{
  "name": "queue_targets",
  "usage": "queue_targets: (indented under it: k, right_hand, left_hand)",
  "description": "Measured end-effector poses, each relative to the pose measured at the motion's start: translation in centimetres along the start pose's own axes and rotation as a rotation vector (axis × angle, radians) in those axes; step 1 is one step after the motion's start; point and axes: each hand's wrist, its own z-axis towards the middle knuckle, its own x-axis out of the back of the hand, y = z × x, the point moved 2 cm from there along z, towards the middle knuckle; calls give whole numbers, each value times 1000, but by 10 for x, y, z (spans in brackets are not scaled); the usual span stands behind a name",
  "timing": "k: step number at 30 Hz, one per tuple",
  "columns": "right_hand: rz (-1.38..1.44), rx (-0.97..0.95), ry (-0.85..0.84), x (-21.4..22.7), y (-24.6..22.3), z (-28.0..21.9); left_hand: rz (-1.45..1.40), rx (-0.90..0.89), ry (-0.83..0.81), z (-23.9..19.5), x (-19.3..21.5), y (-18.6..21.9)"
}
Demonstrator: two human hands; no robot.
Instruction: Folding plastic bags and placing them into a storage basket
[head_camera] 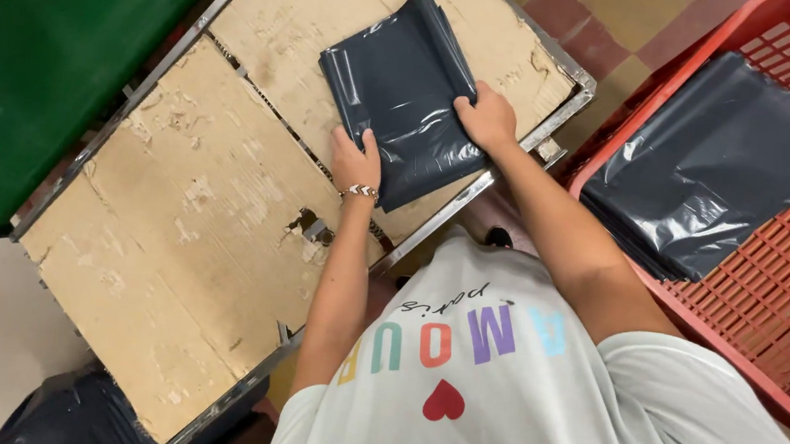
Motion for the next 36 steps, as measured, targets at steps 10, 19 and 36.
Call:
queue_targets:
  k: [10,19,36]
  right_hand:
    - [122,-256,70,39,-56,-11]
    - [531,-417,-20,65,-62,-29]
    - [874,-450,401,334,186,-235]
  left_hand:
    - [-319,518,-273,73,-69,-47]
    - [-308,-6,55,50,21,71]
    - [-646,-568,-814,-141,-63,406]
